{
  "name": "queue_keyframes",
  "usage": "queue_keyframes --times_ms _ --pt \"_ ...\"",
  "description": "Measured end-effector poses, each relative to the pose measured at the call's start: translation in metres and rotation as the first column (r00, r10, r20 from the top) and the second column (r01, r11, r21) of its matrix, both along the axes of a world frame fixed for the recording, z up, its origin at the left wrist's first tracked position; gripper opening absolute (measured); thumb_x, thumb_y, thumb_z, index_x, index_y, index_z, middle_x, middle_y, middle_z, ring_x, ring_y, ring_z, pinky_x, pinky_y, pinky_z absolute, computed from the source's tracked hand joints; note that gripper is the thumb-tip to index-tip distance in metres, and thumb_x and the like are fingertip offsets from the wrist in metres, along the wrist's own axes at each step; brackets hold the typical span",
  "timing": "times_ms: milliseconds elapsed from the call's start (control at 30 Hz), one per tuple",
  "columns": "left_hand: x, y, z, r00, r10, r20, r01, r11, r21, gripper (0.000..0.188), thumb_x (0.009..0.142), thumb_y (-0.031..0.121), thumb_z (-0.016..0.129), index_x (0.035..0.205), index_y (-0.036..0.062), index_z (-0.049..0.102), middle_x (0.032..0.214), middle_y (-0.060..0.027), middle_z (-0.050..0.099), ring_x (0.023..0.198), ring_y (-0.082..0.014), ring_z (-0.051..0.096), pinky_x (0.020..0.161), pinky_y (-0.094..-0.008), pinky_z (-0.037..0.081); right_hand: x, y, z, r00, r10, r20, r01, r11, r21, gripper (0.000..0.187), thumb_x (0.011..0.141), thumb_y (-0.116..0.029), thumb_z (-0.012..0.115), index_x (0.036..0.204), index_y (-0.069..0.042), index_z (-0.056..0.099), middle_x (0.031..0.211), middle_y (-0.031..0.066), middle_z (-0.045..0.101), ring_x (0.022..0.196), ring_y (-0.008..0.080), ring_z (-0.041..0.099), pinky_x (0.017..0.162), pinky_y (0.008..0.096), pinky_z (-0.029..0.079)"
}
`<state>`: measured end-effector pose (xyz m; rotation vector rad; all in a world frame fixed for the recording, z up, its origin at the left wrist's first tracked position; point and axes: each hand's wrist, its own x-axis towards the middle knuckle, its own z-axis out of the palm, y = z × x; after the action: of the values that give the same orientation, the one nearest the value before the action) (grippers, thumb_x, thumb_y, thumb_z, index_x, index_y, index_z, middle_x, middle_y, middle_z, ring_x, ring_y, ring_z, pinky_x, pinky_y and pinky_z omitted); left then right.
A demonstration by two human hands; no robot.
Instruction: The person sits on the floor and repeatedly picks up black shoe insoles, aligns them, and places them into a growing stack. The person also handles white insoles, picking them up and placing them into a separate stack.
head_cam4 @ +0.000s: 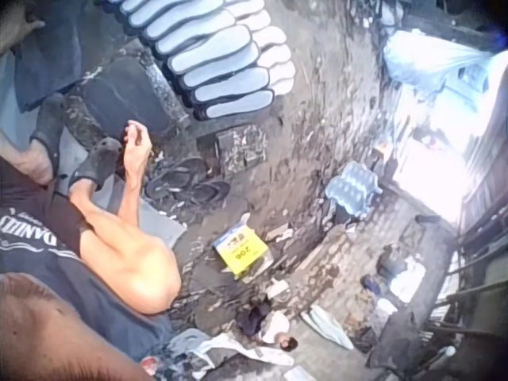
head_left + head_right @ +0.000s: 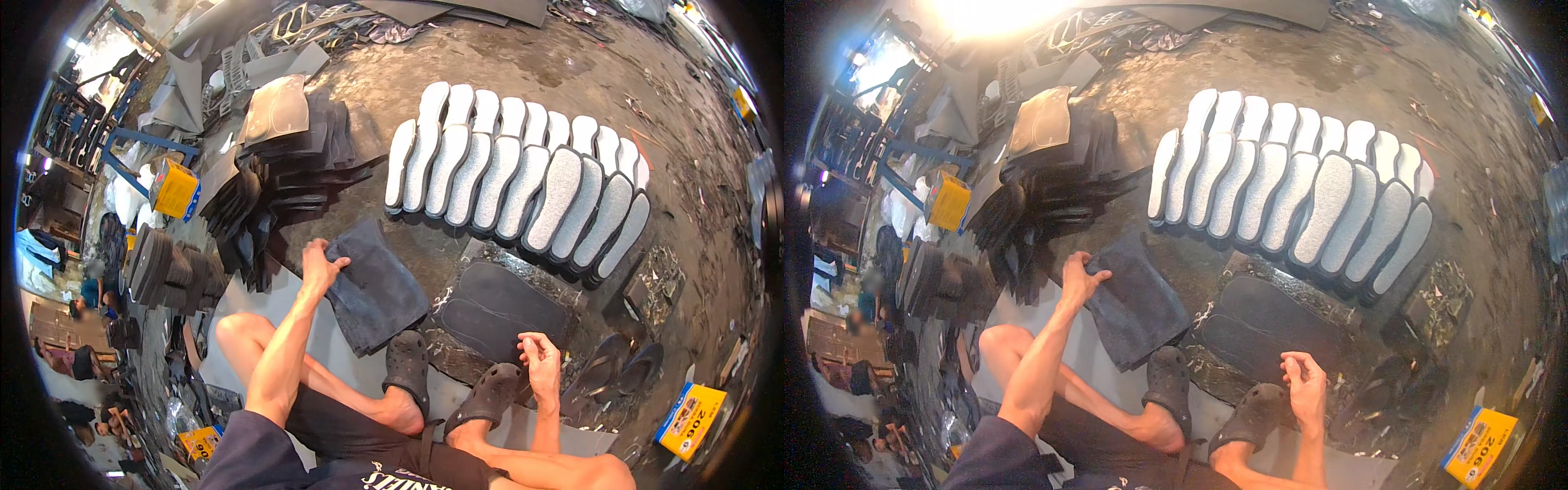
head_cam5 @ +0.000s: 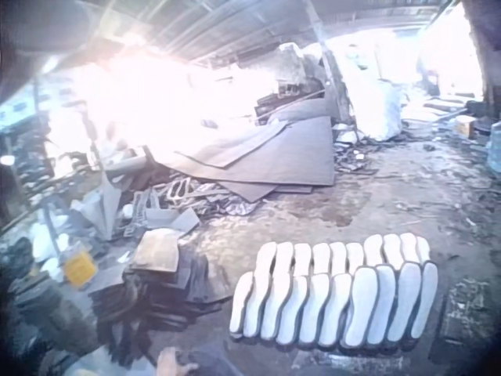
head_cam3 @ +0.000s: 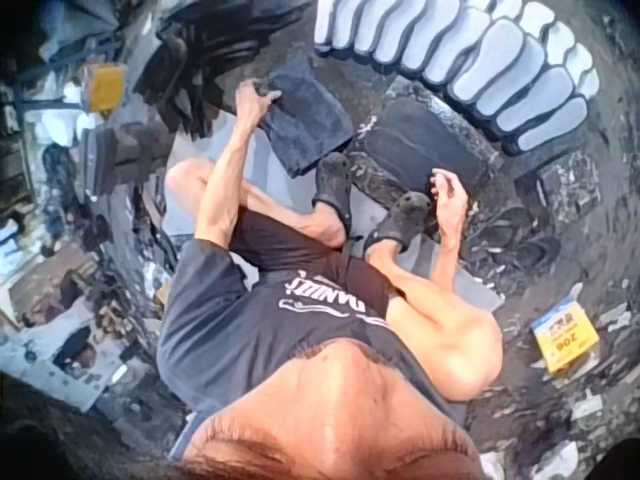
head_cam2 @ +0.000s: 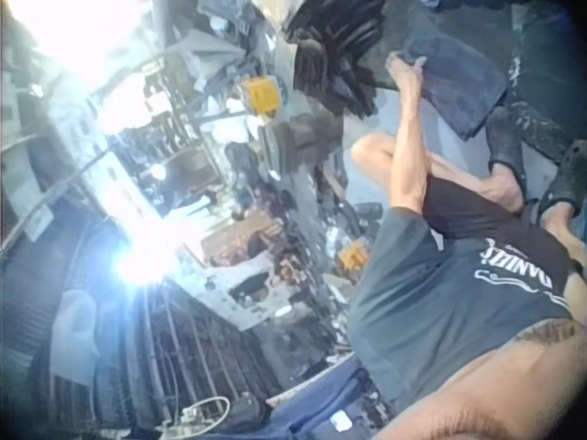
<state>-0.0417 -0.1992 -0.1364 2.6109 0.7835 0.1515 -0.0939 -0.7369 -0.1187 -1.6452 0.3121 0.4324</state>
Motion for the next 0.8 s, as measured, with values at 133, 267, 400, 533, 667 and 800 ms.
queue_keyframes --times_ms 133,267,400,533,667,800 --pt "-0.001 0.040 -0.007 1.000 -0.001 -0.026 -0.001 0.998 -0.067 0.048 0.079 0.012 0.097 0.119 0.0007 0.074 0.111 -0.0165 0.077 0.100 -0.0294 0.073 0.091 -0.0411 0.058 -0.003 0.005 0.004 1.000 0.013 -0.004 -0.013 1.000 0.004 0.026 0.111 -0.026 0.071 0.120 -0.003 0.078 0.099 0.0033 0.076 0.084 0.0087 0.064 0.077 0.0277 0.055" --pt "0.003 0.058 -0.004 0.959 0.184 -0.215 -0.232 0.947 -0.224 0.042 0.081 0.008 0.093 0.119 0.0020 0.075 0.109 -0.0167 0.076 0.099 -0.0299 0.072 0.090 -0.0435 0.058 -0.009 0.002 -0.003 1.000 0.011 -0.024 -0.011 1.000 0.020 0.025 0.111 -0.025 0.071 0.120 -0.003 0.078 0.099 0.0033 0.076 0.084 0.0085 0.065 0.077 0.0276 0.055" --pt "-0.007 0.028 -0.015 0.982 -0.184 0.045 0.174 0.970 0.169 0.030 0.092 0.000 0.075 0.121 0.0000 0.078 0.119 -0.0247 0.067 0.111 -0.0433 0.068 0.099 -0.0515 0.055 -0.010 0.002 -0.003 1.000 0.011 -0.009 -0.011 1.000 0.006 0.025 0.111 -0.024 0.070 0.120 -0.002 0.078 0.098 0.0035 0.076 0.085 0.0092 0.065 0.078 0.0282 0.055" --pt "-0.018 0.017 -0.033 0.967 -0.202 0.153 0.163 0.959 0.234 0.026 0.092 0.000 0.071 0.117 -0.0026 0.079 0.115 -0.0226 0.070 0.110 -0.0442 0.068 0.097 -0.0516 0.055 -0.009 0.006 -0.003 1.000 0.025 0.012 -0.025 1.000 0.012 0.025 0.111 -0.024 0.070 0.120 -0.002 0.078 0.098 0.0037 0.076 0.085 0.0097 0.066 0.078 0.0291 0.055" --pt "-0.018 0.021 -0.038 0.984 -0.137 0.111 0.114 0.974 0.197 0.024 0.093 0.001 0.074 0.116 0.0008 0.078 0.113 -0.0181 0.071 0.106 -0.0400 0.070 0.096 -0.0503 0.055 -0.011 0.009 -0.003 0.999 0.034 0.027 -0.035 0.999 0.006 0.024 0.111 -0.024 0.071 0.119 -0.002 0.078 0.097 0.0035 0.076 0.084 0.0095 0.065 0.077 0.0289 0.055" --pt "-0.010 0.027 -0.038 0.990 -0.062 0.127 0.052 0.995 0.081 0.023 0.090 0.000 0.075 0.113 0.0005 0.076 0.111 -0.0183 0.071 0.103 -0.0389 0.070 0.094 -0.0489 0.057 -0.014 0.009 -0.007 0.999 0.031 0.024 -0.031 0.999 0.004 0.022 0.110 -0.022 0.071 0.118 -0.002 0.079 0.095 0.0025 0.076 0.083 0.0094 0.064 0.077 0.0285 0.054"
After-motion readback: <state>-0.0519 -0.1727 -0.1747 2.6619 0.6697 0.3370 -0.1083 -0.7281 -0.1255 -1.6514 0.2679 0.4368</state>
